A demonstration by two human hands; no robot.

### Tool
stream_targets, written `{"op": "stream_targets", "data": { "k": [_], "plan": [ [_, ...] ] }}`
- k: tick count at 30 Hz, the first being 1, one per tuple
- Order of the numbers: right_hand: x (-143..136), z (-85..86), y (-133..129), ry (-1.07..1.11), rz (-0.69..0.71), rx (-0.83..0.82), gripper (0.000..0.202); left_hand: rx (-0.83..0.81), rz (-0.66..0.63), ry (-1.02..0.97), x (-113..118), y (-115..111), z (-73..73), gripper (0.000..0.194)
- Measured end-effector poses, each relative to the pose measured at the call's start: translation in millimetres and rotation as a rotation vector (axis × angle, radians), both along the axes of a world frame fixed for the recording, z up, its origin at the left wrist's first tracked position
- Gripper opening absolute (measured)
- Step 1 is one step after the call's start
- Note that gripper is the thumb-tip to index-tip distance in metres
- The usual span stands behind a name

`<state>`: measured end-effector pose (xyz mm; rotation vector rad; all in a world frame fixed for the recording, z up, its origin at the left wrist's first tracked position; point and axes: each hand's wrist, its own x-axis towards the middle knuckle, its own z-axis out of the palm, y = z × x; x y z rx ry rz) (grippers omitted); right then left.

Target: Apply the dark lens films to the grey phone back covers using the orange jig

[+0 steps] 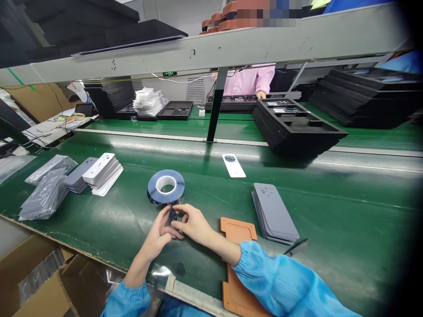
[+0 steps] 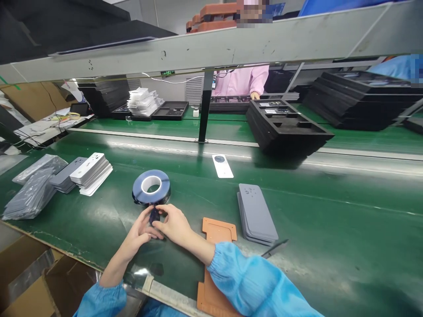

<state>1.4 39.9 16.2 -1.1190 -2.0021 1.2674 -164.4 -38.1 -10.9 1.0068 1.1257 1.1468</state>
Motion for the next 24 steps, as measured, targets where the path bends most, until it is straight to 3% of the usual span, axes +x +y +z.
{"op": "stream_targets", "data": {
  "k": [4,7,14,24],
  "plan": [
    [-10.4,1.1,12.4,-0.041,-0.019,0.06,0.052,-0.031,0.014,0.126,-0.6,22.2,12.5,0.105],
    [-12.2,5.4,13.1,-0.063,-0.018,0.105,0.05,-0.05,0.009,0.184,-0.3,23.9,22.4,0.105],
    [-6.2,16.3,-3.5,-0.183,0.082,0.3,0.045,-0.063,-0.007,0.193,-1.4,-4.1,23.2,0.099],
    [-8.1,16.3,-18.7,-0.229,0.189,0.458,0.038,-0.121,0.046,0.172,-3.5,-31.3,29.9,0.098]
  ]
}}
